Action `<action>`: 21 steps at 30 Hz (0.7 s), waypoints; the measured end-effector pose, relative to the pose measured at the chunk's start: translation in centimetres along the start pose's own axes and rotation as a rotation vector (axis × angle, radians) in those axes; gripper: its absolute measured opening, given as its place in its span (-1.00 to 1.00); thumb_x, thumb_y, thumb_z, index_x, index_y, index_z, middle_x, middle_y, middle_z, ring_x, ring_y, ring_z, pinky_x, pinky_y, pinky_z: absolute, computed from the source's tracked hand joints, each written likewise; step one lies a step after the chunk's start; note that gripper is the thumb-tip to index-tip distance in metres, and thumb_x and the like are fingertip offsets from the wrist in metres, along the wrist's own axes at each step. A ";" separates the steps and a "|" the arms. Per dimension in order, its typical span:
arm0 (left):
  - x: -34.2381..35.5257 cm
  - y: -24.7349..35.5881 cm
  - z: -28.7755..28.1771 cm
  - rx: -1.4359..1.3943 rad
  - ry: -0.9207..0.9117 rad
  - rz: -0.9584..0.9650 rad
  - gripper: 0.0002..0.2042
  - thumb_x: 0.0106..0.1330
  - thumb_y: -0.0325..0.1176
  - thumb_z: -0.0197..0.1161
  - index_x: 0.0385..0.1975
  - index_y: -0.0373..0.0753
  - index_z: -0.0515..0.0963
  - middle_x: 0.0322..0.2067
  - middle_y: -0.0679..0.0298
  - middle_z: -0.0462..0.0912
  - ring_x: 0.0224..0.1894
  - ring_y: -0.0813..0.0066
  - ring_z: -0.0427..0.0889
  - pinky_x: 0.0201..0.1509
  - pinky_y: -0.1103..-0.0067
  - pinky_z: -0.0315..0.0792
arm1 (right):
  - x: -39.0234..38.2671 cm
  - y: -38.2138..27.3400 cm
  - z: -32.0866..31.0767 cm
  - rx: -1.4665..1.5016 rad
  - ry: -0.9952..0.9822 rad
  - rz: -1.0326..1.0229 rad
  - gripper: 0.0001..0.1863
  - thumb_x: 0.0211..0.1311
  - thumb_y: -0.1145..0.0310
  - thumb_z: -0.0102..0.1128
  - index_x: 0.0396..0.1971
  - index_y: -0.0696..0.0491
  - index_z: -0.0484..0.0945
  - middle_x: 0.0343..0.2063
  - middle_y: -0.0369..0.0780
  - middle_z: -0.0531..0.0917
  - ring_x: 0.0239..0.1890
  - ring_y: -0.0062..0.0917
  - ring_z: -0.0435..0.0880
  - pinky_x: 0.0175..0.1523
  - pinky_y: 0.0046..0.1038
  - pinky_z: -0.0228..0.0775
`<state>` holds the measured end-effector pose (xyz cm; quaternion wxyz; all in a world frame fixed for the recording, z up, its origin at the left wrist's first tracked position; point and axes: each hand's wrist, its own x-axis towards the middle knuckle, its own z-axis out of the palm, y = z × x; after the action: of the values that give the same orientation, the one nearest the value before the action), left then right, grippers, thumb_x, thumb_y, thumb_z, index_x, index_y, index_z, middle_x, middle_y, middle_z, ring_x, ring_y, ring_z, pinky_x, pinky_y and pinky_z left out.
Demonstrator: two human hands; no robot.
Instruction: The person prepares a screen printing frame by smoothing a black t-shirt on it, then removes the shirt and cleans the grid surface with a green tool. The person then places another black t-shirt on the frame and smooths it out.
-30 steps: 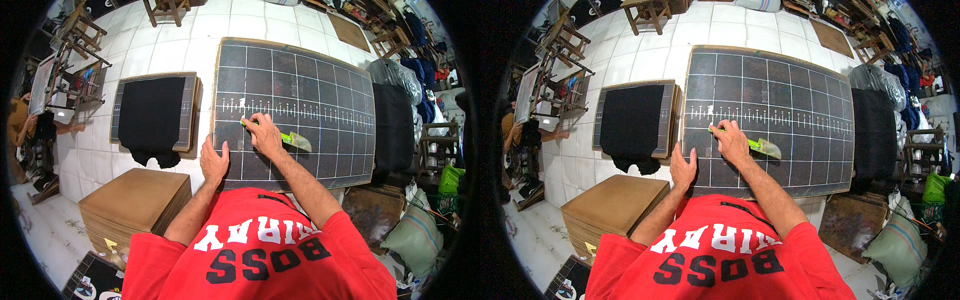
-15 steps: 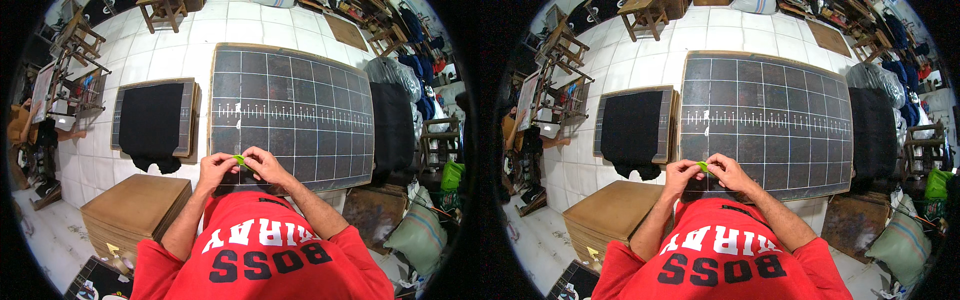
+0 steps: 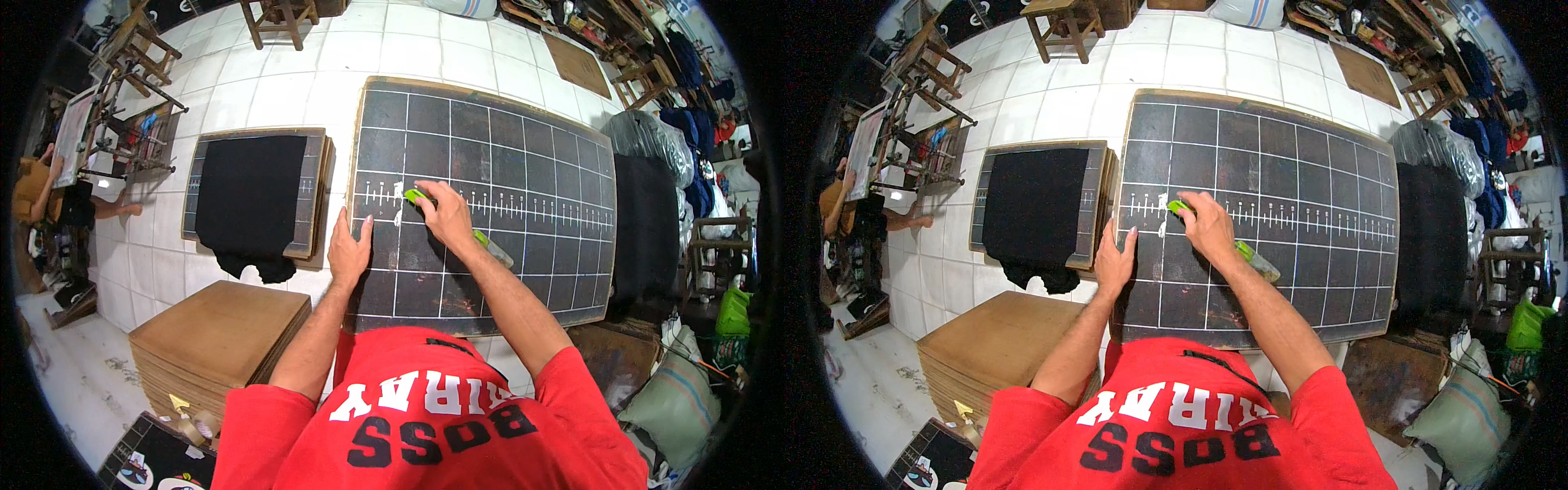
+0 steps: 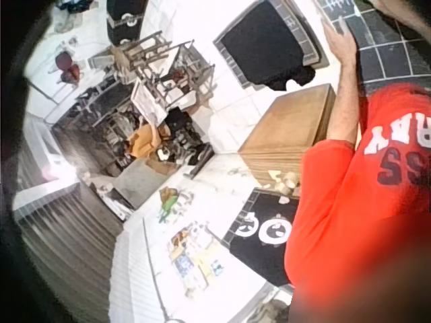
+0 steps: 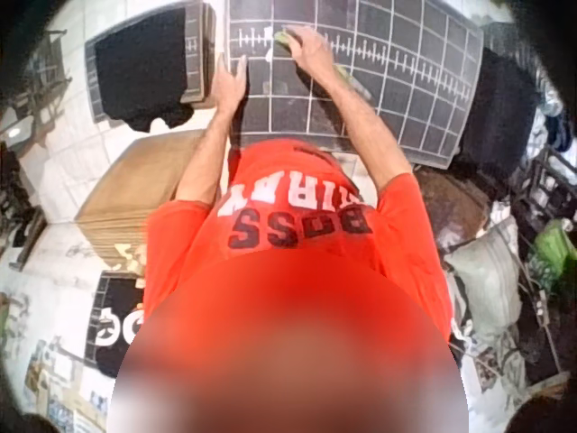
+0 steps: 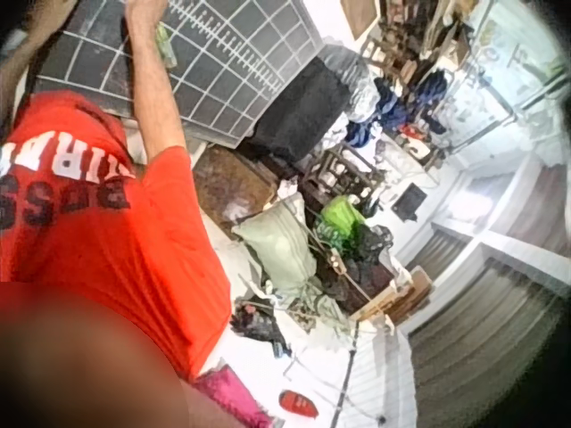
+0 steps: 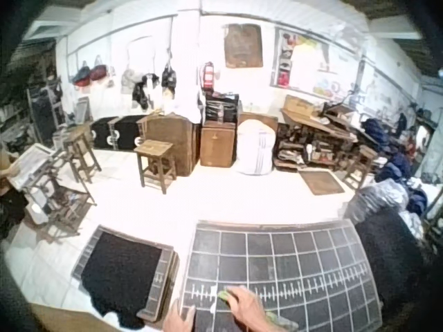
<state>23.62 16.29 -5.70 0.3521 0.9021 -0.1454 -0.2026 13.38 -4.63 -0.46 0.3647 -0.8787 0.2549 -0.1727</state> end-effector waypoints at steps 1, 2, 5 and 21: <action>-0.1 0.5 0.1 0.018 0.036 -0.012 -0.23 0.55 0.20 0.17 0.49 -0.37 0.35 0.36 -0.18 0.53 0.41 -0.13 0.51 0.47 0.17 0.38 | 1.1 0.1 0.5 -0.038 0.025 0.014 -0.75 0.41 0.35 0.33 0.01 0.05 0.75 -0.20 -0.09 0.74 -0.17 -0.14 0.76 -0.04 -0.19 0.58; 0.0 0.9 0.1 0.015 0.036 -0.017 -0.24 0.56 0.19 0.17 0.47 -0.37 0.37 0.34 -0.17 0.54 0.39 -0.13 0.53 0.46 0.17 0.40 | 2.1 0.2 1.0 -0.132 0.043 0.006 -0.80 0.41 0.30 0.36 -0.05 0.01 0.73 -0.21 -0.13 0.70 -0.18 -0.09 0.76 -0.07 -0.12 0.59; 0.0 1.2 -0.2 0.028 0.068 0.007 -0.28 0.56 0.17 0.18 0.42 -0.38 0.41 0.29 -0.16 0.58 0.34 -0.13 0.56 0.41 0.15 0.43 | 3.3 0.2 1.9 -0.292 -0.012 0.051 -0.81 0.40 0.25 0.38 -0.08 -0.03 0.70 -0.22 -0.15 0.65 -0.20 -0.06 0.75 -0.11 -0.06 0.59; 0.2 0.9 0.5 0.058 0.101 0.030 -0.34 0.53 0.08 0.24 0.34 -0.41 0.45 0.17 -0.16 0.62 0.23 -0.15 0.61 0.31 0.11 0.48 | 4.2 1.2 1.0 -0.200 -0.079 -0.090 -0.84 0.42 0.24 0.36 -0.11 -0.06 0.68 -0.17 -0.15 0.60 -0.23 -0.02 0.75 -0.16 0.01 0.60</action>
<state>23.45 15.24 -5.48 0.3357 0.9188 -0.1467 -0.1472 16.85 -7.18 -1.50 0.2769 -0.9275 0.2163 -0.1279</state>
